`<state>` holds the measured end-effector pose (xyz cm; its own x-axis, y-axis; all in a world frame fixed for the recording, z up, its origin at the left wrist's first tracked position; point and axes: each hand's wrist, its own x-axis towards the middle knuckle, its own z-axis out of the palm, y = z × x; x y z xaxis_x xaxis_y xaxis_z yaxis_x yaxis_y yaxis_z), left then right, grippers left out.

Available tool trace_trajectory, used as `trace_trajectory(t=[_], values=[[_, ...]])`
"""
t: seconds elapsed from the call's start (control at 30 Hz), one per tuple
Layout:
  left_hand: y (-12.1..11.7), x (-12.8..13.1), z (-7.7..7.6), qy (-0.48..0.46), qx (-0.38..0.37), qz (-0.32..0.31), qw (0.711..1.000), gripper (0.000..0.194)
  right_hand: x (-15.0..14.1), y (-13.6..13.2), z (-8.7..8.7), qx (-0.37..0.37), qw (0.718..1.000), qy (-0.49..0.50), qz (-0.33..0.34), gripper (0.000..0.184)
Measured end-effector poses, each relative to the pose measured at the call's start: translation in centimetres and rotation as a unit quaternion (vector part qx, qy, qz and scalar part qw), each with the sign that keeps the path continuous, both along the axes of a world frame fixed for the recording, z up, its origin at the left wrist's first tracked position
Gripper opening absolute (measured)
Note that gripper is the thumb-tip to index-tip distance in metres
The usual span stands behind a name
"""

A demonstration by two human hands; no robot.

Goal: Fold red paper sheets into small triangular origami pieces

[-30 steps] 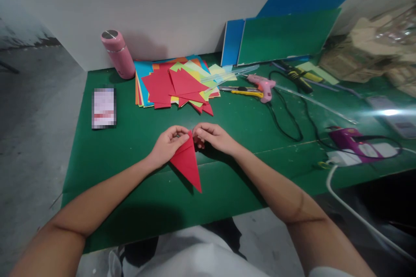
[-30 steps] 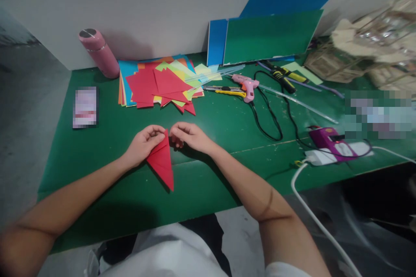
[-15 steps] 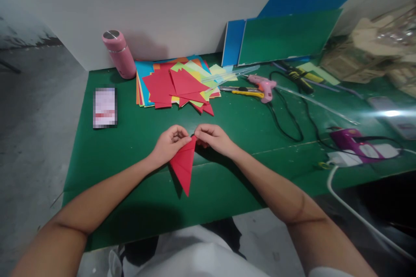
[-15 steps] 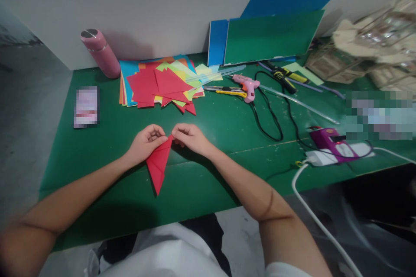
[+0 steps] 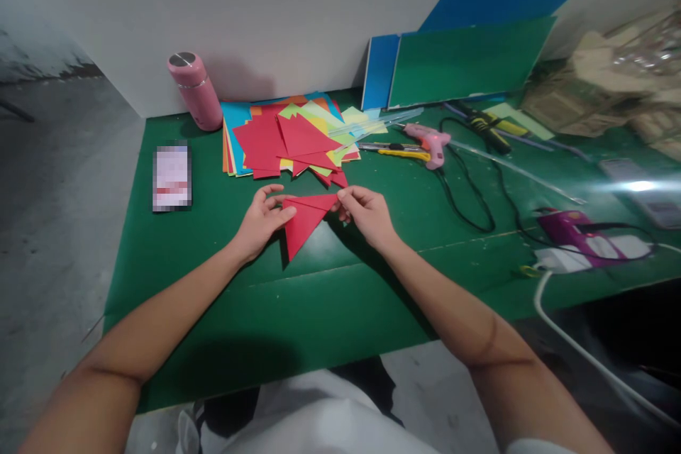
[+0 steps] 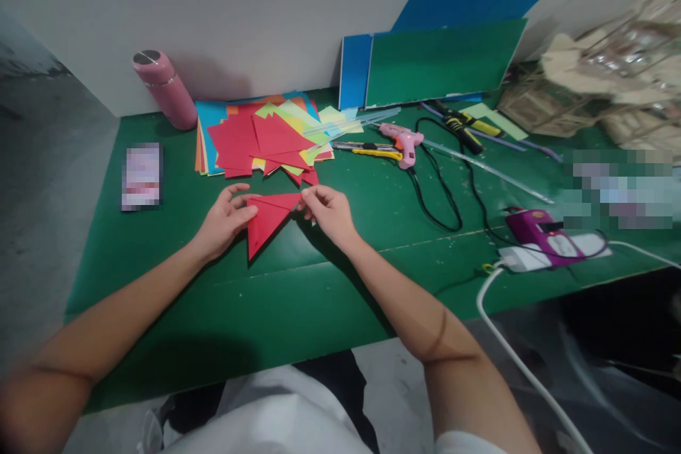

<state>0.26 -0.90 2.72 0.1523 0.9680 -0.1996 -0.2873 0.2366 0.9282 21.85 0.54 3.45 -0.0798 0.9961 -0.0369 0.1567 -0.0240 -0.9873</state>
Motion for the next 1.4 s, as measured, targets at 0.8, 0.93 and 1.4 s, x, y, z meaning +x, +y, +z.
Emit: trace_trajectory(t=[0.8,0.93,1.4], values=[[0.2,-1.0,-1.1,0.293,0.233,0.017,0.927,0.023,1.6,0.6,0.1,0.060,0.970,-0.210,0.110,0.038],[0.0,-1.1,-1.1,0.367,0.283,-0.029,0.886,0.011,1.8,0.4,0.3,0.057,0.952,-0.254,0.159,0.034],[-1.1,-0.5,-0.6,0.520,0.361,-0.149,0.760,0.017,1.3,0.1,0.1,0.201,0.884,-0.367,0.208,0.025]])
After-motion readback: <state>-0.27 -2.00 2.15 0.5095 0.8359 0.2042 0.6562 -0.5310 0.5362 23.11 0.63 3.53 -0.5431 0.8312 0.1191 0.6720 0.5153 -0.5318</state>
